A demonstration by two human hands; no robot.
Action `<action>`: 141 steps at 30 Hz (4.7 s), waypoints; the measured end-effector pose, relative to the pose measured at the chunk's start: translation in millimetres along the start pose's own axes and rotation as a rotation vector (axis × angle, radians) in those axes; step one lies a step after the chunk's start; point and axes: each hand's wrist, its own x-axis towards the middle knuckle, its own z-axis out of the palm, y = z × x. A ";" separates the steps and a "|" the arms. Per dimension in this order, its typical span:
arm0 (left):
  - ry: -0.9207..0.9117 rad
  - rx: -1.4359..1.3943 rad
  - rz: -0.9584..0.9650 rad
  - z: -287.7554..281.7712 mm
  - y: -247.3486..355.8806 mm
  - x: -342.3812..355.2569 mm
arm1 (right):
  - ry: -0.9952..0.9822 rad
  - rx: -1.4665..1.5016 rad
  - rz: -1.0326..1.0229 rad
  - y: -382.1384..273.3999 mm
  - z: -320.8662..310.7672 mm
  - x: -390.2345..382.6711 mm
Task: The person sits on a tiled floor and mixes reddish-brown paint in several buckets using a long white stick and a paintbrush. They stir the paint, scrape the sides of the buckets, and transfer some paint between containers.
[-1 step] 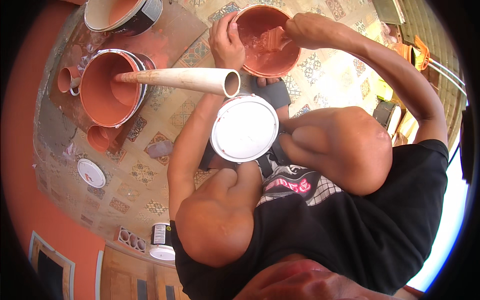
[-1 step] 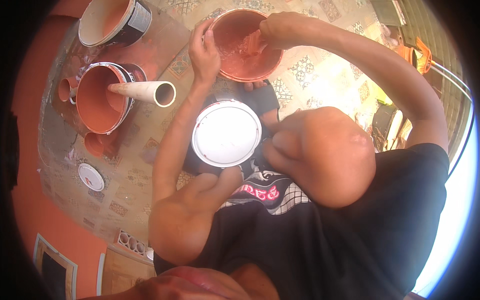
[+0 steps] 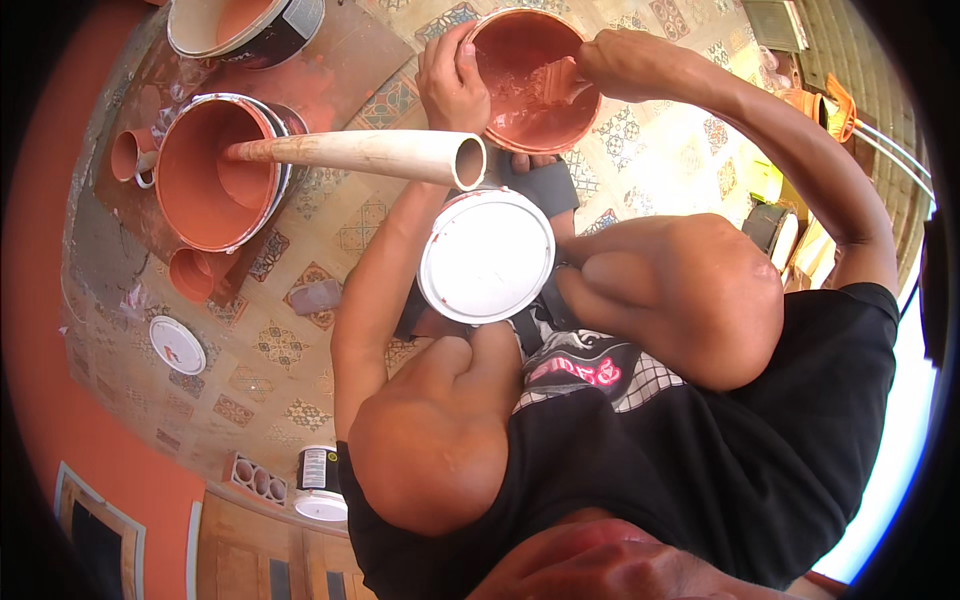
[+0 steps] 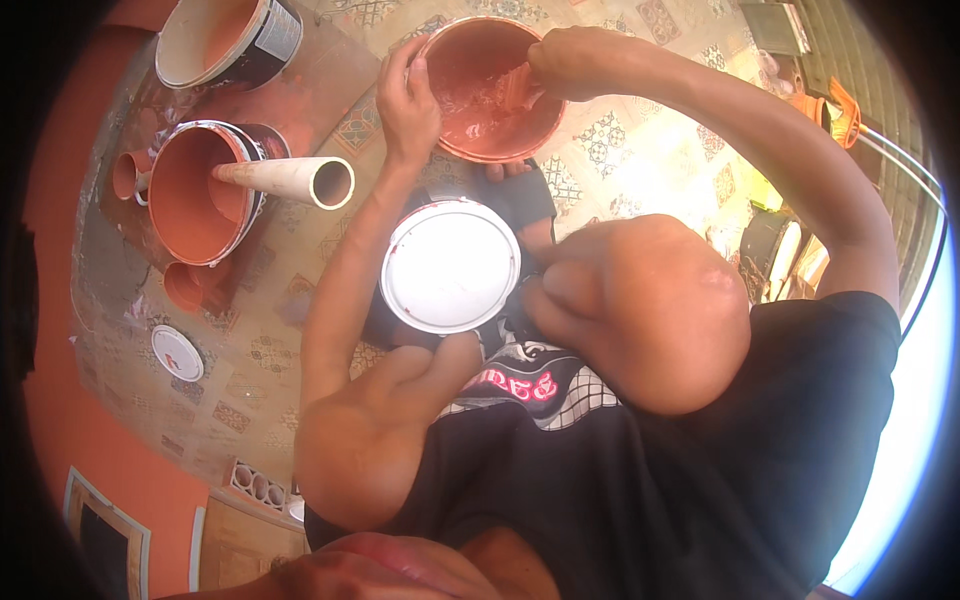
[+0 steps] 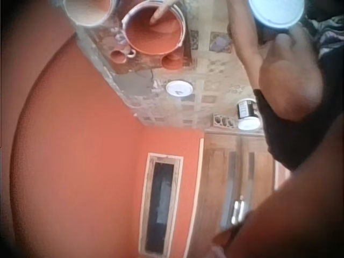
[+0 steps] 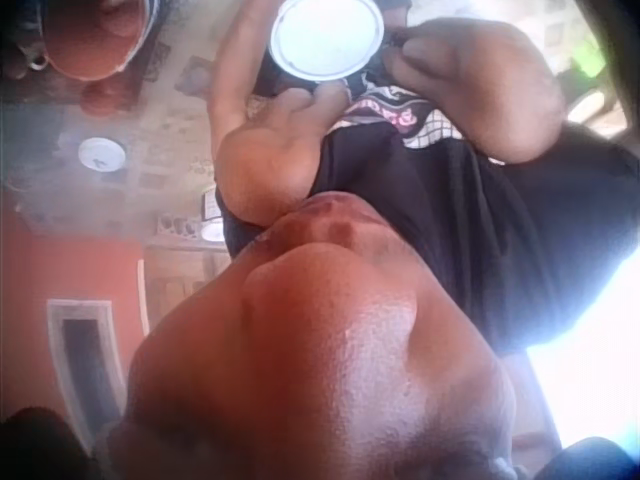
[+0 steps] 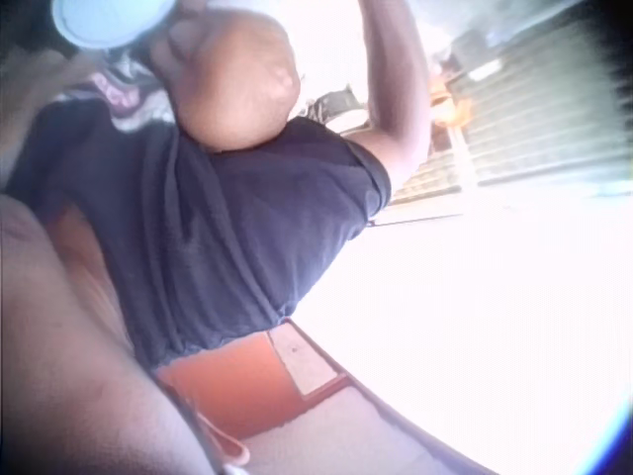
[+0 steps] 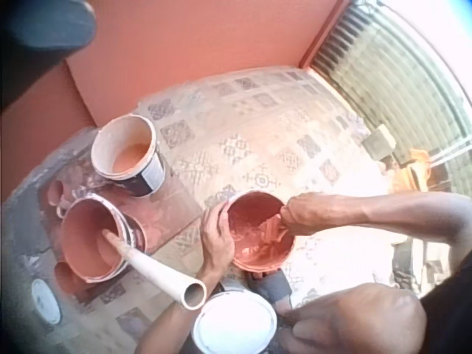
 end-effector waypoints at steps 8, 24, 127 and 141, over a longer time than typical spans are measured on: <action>-0.019 0.179 0.007 -2.3 6.7 3.7 | -0.149 -0.388 -0.247 -5.6 -15.0 23.5; 0.134 0.255 0.069 -0.1 -7.0 -0.9 | -0.291 -0.461 -0.288 -33.0 -31.6 99.2; 0.053 0.209 0.087 6.0 -5.4 -0.2 | 0.233 0.088 0.258 -14.1 41.4 -149.2; -0.003 0.310 0.013 5.2 -5.7 0.9 | -0.063 0.807 0.359 8.8 48.5 -65.6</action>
